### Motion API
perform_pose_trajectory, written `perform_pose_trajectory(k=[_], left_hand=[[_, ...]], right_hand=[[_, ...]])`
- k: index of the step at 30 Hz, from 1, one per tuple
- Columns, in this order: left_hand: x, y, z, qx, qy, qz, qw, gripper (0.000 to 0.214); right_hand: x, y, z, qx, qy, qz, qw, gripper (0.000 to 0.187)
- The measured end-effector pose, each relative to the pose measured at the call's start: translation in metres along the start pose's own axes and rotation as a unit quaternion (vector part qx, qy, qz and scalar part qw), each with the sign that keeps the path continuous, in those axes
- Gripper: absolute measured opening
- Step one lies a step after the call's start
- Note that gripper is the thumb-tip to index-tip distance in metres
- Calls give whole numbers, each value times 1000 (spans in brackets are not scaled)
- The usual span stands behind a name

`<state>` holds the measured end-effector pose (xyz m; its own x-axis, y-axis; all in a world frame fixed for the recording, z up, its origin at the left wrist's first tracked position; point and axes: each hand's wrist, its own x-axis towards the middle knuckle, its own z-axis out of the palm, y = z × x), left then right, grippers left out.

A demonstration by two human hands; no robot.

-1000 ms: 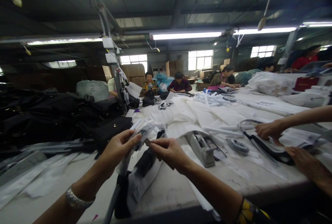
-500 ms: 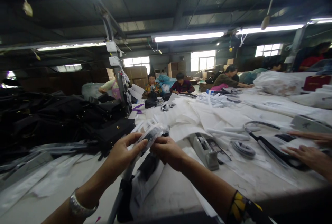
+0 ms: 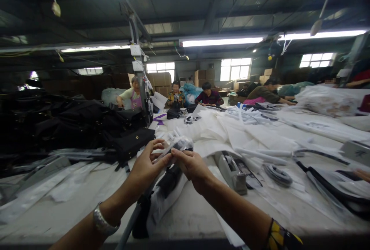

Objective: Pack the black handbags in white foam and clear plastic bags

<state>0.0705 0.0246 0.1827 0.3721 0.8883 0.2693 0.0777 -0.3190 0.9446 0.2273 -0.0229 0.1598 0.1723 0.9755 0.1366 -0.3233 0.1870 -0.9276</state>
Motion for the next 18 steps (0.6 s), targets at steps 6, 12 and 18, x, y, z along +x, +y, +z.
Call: perform_pose_trajectory(k=[6, 12, 18], left_hand=[[-5, 8, 10, -195, -16, -62, 979, 107], [-4, -3, 12, -168, -1, -15, 986, 86], [-6, -2, 10, -142, -22, -3, 990, 58]], right_hand=[[4, -9, -10, -30, -45, 28, 998, 40], [-5, -20, -24, 94, -103, 95, 986, 36], [-16, -3, -35, 257, -114, 127, 951, 27]])
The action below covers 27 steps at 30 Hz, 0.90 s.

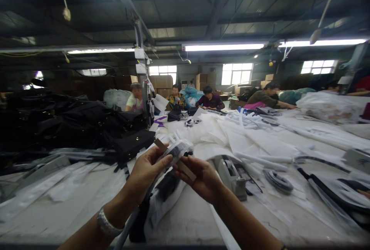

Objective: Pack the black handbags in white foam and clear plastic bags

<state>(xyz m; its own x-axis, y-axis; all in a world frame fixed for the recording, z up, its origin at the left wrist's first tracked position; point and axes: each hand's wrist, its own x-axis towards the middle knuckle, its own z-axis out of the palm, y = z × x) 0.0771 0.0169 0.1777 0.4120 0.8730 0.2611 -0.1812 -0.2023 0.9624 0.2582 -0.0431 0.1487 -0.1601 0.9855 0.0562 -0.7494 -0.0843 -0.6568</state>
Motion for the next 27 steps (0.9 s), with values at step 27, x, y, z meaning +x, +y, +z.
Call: perform_pose_trajectory(k=[27], left_hand=[[-15, -11, 17, 92, 41, 80, 992, 41]], right_hand=[[18, 72, 23, -194, 171, -287, 922, 38]])
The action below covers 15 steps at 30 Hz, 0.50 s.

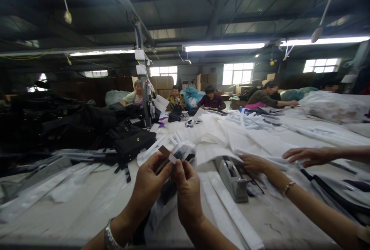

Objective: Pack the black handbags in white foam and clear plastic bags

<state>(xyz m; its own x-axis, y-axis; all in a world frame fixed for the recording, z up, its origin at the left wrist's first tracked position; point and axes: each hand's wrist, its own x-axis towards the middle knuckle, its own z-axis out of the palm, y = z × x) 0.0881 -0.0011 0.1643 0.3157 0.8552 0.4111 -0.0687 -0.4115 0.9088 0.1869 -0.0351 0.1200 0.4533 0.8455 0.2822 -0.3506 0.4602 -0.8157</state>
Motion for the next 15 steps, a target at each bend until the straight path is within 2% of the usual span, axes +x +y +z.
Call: perform_pose_trajectory(k=[5, 10, 15], left_hand=[[-4, 6, -3, 70, 17, 27, 997, 28], [-4, 30, -13, 144, -42, 59, 987, 26], [5, 44, -18, 241, -51, 93, 965, 16]], right_hand=[[4, 0, 4, -23, 7, -19, 1000, 41], [4, 0, 7, -1, 3, -24, 1000, 36], [2, 1, 6, 0, -8, -28, 1000, 34]])
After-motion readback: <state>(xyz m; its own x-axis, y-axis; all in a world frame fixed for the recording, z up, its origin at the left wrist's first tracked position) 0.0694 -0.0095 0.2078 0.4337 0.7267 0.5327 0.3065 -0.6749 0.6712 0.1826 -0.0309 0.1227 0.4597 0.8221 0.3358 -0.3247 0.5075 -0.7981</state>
